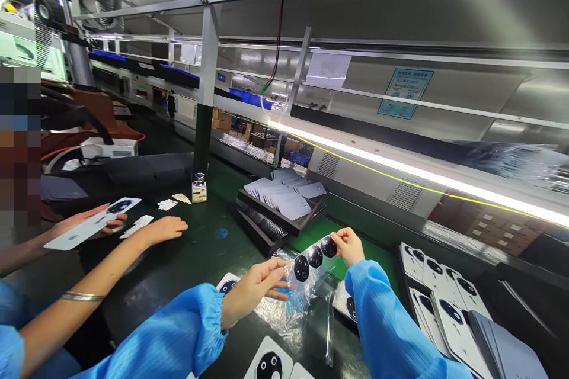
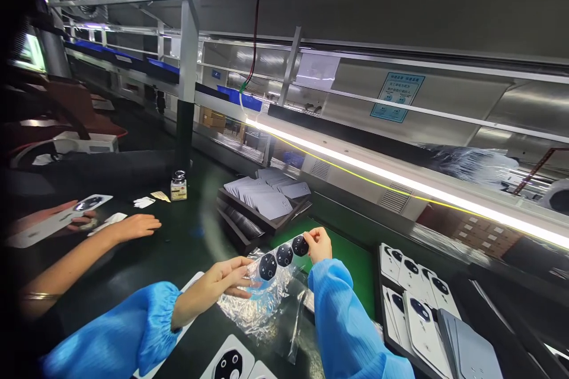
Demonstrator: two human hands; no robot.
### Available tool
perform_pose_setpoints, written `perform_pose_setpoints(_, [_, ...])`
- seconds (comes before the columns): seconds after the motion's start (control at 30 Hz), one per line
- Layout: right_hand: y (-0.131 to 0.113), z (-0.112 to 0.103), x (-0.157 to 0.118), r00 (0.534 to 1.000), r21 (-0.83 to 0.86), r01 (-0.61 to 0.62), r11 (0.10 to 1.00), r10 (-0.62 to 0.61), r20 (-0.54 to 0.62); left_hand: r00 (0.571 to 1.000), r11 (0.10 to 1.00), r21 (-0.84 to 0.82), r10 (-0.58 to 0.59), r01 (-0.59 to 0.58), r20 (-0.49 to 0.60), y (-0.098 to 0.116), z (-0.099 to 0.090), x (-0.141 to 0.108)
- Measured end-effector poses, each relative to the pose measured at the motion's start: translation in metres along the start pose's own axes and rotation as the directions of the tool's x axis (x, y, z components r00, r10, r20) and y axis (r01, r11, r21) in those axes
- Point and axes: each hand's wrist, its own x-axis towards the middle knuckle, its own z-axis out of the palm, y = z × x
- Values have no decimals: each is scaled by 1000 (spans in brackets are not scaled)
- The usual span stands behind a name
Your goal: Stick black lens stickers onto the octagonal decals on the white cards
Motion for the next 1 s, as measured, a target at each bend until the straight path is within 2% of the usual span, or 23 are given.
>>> perform_pose_setpoints(0.37, [-3, 3, -1, 1000, -24, -10, 1000, 10, -4, 1000, 1000, 15, 0, 0, -13, 2, 2, -2])
perform_pose_setpoints(0.57, [-4, 6, -6, 998, -20, 47, 999, -48, -41, 999, 1000, 28, 3, -2, -32, 2, 2, -2])
perform_pose_setpoints(0.67, [-5, 12, -8, 990, -26, 90, 996, -92, -109, 998, 1000, 28, -11, 13, -60, 2, 3, -1])
perform_pose_setpoints(0.8, [-3, 20, -6, 977, -56, 85, 995, -94, -190, 993, 999, 8, -43, 45, -113, 1, 2, 2])
perform_pose_setpoints(1.0, [-7, 18, -8, 981, -111, 81, 991, -98, -165, 973, 998, -31, -56, 51, -225, 0, -1, 10])
